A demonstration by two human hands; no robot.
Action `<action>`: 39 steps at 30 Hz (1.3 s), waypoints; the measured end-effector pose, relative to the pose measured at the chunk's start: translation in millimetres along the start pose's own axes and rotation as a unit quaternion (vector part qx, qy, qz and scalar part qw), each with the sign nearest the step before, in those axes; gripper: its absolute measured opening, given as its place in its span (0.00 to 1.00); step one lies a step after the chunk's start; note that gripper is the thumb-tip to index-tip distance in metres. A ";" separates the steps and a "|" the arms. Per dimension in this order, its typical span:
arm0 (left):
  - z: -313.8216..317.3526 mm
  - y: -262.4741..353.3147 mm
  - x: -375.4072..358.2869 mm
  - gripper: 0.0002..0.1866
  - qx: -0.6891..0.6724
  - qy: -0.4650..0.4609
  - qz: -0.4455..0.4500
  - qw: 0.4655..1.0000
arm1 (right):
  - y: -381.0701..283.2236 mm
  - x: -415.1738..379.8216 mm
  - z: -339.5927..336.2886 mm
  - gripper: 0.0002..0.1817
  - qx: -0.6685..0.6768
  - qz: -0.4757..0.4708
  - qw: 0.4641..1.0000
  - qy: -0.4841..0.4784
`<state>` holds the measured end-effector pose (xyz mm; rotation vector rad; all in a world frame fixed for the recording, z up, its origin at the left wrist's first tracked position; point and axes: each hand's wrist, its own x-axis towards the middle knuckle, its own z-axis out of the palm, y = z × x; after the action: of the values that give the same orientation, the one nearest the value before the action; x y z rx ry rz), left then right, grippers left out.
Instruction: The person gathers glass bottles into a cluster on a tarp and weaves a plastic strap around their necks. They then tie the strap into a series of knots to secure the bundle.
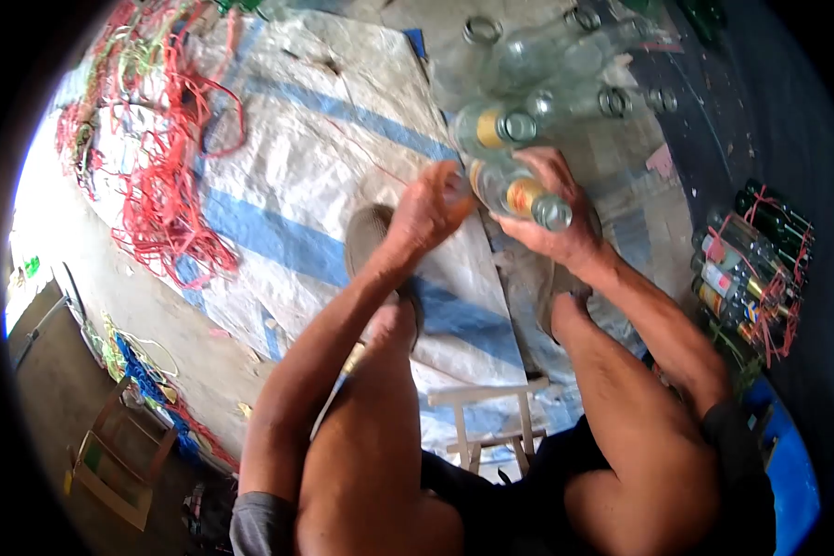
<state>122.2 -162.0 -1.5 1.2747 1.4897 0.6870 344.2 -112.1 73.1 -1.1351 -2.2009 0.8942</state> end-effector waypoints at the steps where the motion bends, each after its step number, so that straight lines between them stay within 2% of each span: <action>1: -1.4 5.4 1.5 0.27 -0.001 -0.013 0.011 1.000 | 2.5 0.1 2.1 0.48 0.001 -0.006 1.000 0.003; 5: 3.1 3.4 3.3 0.23 0.001 0.012 0.041 0.999 | 7.7 -0.3 4.0 0.50 0.011 0.007 1.000 -0.002; 8: 3.8 4.3 5.6 0.21 0.024 0.016 0.020 0.999 | 4.8 3.9 -0.2 0.51 0.021 0.017 1.000 -0.011; 14: 1.3 10.2 6.1 0.16 0.028 0.034 0.033 0.998 | 3.4 1.5 1.0 0.51 0.031 0.041 0.998 -0.020; 17: 0.8 9.7 8.4 0.15 0.028 0.026 0.036 0.999 | 8.2 0.7 7.6 0.45 0.033 0.046 0.998 -0.010; 21: 7.0 0.2 10.5 0.14 0.005 0.020 0.024 0.999 | 5.7 3.0 6.0 0.42 0.042 0.057 0.997 -0.004; 24: 4.8 7.6 11.0 0.14 -0.028 0.010 -0.017 0.999 | 4.9 3.1 4.0 0.41 0.045 0.069 0.997 -0.009; 28: 5.4 21.8 8.1 0.13 -0.049 0.042 -0.014 0.998 | 7.1 4.0 4.7 0.40 0.044 0.075 0.996 -0.009; 35: -3.1 26.3 6.9 0.15 -0.017 0.002 -0.024 1.000 | 13.4 1.0 9.7 0.40 0.042 0.065 0.997 0.000; 39: -13.6 -0.3 8.9 0.16 -0.066 0.056 -0.048 0.995 | 19.3 -2.5 10.7 0.41 0.050 0.073 0.996 -0.011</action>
<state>110.2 -151.2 -0.3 1.0727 1.5584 0.7904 348.2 -109.2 51.4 -1.2552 -2.0871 1.0705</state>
